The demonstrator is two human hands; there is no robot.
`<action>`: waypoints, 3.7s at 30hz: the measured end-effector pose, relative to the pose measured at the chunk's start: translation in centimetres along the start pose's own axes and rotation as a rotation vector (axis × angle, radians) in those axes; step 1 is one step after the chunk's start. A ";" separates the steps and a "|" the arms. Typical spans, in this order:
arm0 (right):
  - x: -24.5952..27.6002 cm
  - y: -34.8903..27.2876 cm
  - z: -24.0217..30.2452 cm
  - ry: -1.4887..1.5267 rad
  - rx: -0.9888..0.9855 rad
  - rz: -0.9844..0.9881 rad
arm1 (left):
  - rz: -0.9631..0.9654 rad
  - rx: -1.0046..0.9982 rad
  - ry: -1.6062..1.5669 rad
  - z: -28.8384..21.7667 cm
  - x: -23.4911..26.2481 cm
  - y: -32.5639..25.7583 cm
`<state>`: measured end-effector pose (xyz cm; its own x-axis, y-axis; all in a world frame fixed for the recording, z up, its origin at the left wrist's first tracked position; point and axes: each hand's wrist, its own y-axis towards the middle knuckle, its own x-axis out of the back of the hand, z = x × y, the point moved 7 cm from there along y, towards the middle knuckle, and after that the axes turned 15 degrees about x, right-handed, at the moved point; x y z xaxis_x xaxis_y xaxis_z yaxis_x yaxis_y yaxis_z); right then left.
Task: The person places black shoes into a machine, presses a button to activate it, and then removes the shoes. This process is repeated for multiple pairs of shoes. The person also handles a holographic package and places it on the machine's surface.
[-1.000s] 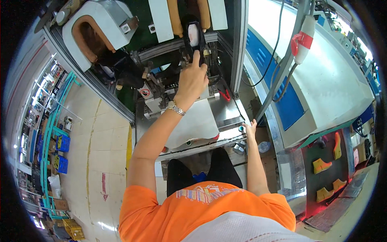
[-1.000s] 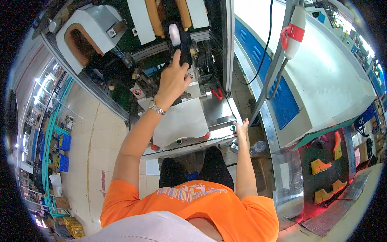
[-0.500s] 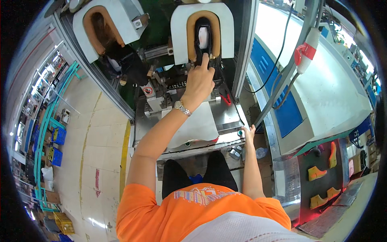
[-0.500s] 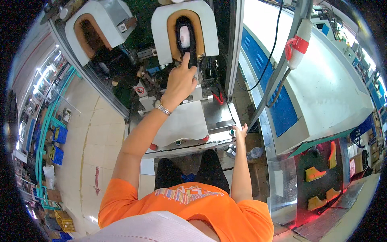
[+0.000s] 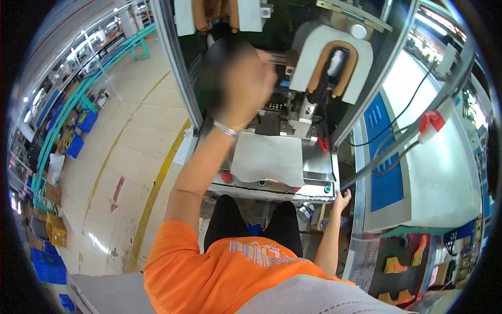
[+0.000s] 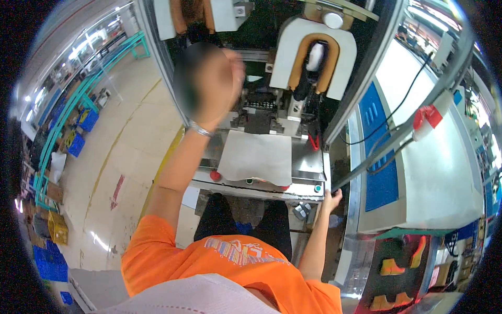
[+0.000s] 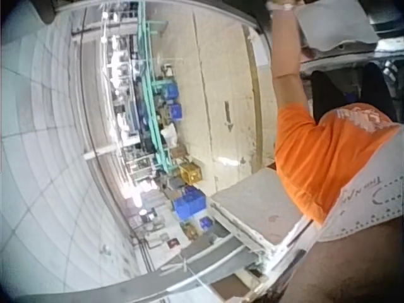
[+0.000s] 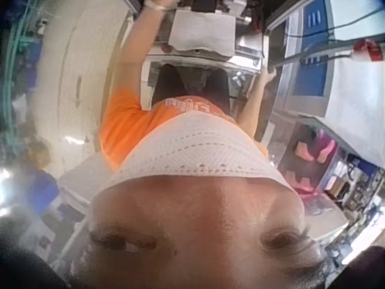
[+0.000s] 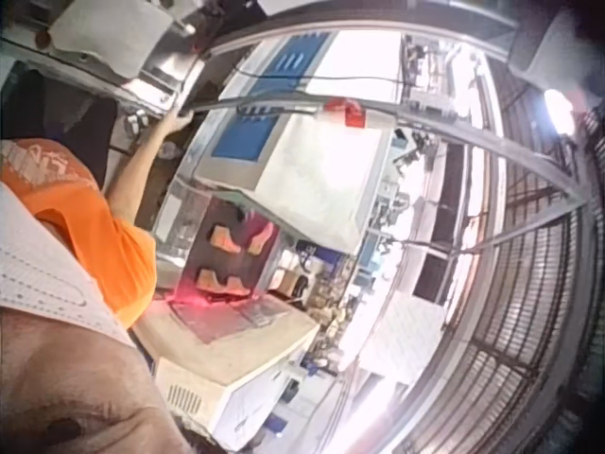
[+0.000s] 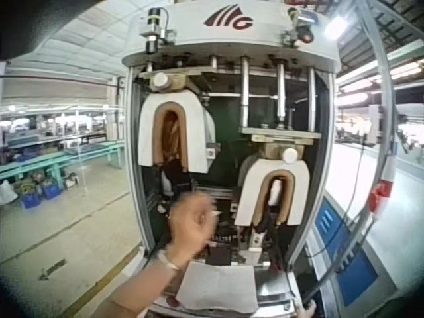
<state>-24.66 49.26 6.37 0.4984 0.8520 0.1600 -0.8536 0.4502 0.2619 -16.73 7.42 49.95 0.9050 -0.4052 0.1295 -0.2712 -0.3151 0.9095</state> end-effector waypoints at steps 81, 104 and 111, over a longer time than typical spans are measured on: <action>13.0 -8.4 1.2 -0.440 0.276 -0.267 | 2.179 0.041 -1.868 -18.7 0.9 -23.4; -8.2 -2.7 6.0 -0.574 0.383 -0.070 | 1.651 -0.322 -2.332 -9.7 7.8 -16.5; -8.2 -2.6 6.0 -0.577 0.390 -0.073 | 1.578 -0.175 -1.991 -9.0 7.2 -15.1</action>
<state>-25.63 39.44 10.10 0.6456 0.4961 0.5806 -0.7519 0.2803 0.5967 -3.23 16.95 40.73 -0.9805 -0.1181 0.1571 -0.0012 0.8029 0.5961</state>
